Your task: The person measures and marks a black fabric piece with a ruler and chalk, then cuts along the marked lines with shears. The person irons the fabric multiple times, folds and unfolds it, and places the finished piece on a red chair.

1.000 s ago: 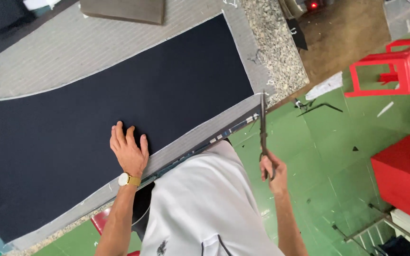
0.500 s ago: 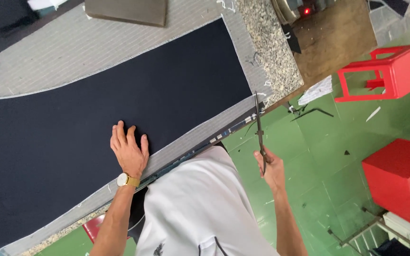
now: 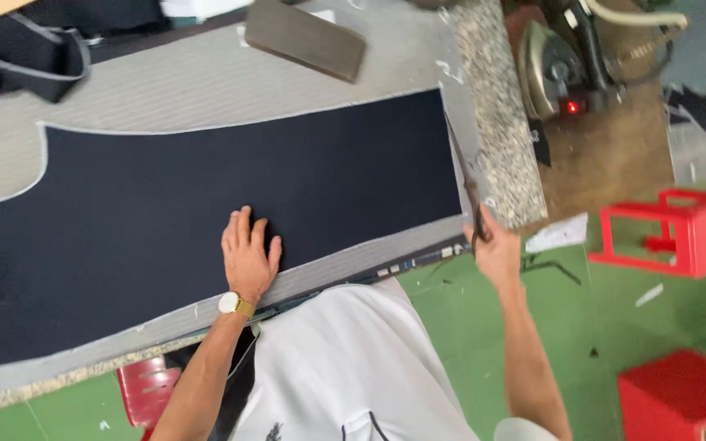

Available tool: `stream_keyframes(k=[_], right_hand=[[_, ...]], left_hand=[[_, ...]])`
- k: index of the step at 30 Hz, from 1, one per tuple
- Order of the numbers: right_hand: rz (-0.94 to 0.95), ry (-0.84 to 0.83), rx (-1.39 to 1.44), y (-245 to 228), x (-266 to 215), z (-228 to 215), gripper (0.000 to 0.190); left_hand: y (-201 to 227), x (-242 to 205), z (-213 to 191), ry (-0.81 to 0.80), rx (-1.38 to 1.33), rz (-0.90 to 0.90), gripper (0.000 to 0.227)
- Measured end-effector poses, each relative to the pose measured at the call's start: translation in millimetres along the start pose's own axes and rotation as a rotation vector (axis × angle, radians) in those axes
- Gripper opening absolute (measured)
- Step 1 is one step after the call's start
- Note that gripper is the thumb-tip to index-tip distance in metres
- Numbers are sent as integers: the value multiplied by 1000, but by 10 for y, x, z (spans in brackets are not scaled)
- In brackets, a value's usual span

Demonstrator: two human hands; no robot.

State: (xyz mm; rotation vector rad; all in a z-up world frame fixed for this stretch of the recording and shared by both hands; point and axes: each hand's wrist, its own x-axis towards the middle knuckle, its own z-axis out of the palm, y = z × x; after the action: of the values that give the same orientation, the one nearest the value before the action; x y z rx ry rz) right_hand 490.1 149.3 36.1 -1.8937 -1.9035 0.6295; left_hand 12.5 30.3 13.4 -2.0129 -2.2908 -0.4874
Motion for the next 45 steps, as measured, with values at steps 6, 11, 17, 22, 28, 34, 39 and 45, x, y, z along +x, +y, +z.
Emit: stream_keyframes(k=[6, 11, 17, 22, 28, 34, 39, 45], right_hand=[[-399, -99, -50, -289, 1876, 404, 51], [-474, -279, -240, -838, 2930, 586, 53], [-469, -389, -431, -1620, 3370, 528, 56], [-765, -200, -512, -692, 3773, 907, 64], [-939, -57, -212, -810, 2786, 989, 28], [-950, -35, -207, -1147, 2299, 1117, 49], [-696, -226, -355, -983, 2602, 1336, 48], [-351, -325, 70, -672, 2880, 893, 36]], left_hand=[[147, -96, -30, 26, -29, -94, 42], [392, -486, -245, 68, -90, -311, 38], [452, -1243, -437, 94, -118, -641, 37], [379, -1581, -530, 160, -102, -743, 35], [59, -1501, -673, 244, -39, -737, 33], [-278, -1232, -734, 256, -83, -638, 30], [-386, -1049, -819, 325, -162, -586, 25], [-463, -1019, -820, 396, -272, -643, 28]])
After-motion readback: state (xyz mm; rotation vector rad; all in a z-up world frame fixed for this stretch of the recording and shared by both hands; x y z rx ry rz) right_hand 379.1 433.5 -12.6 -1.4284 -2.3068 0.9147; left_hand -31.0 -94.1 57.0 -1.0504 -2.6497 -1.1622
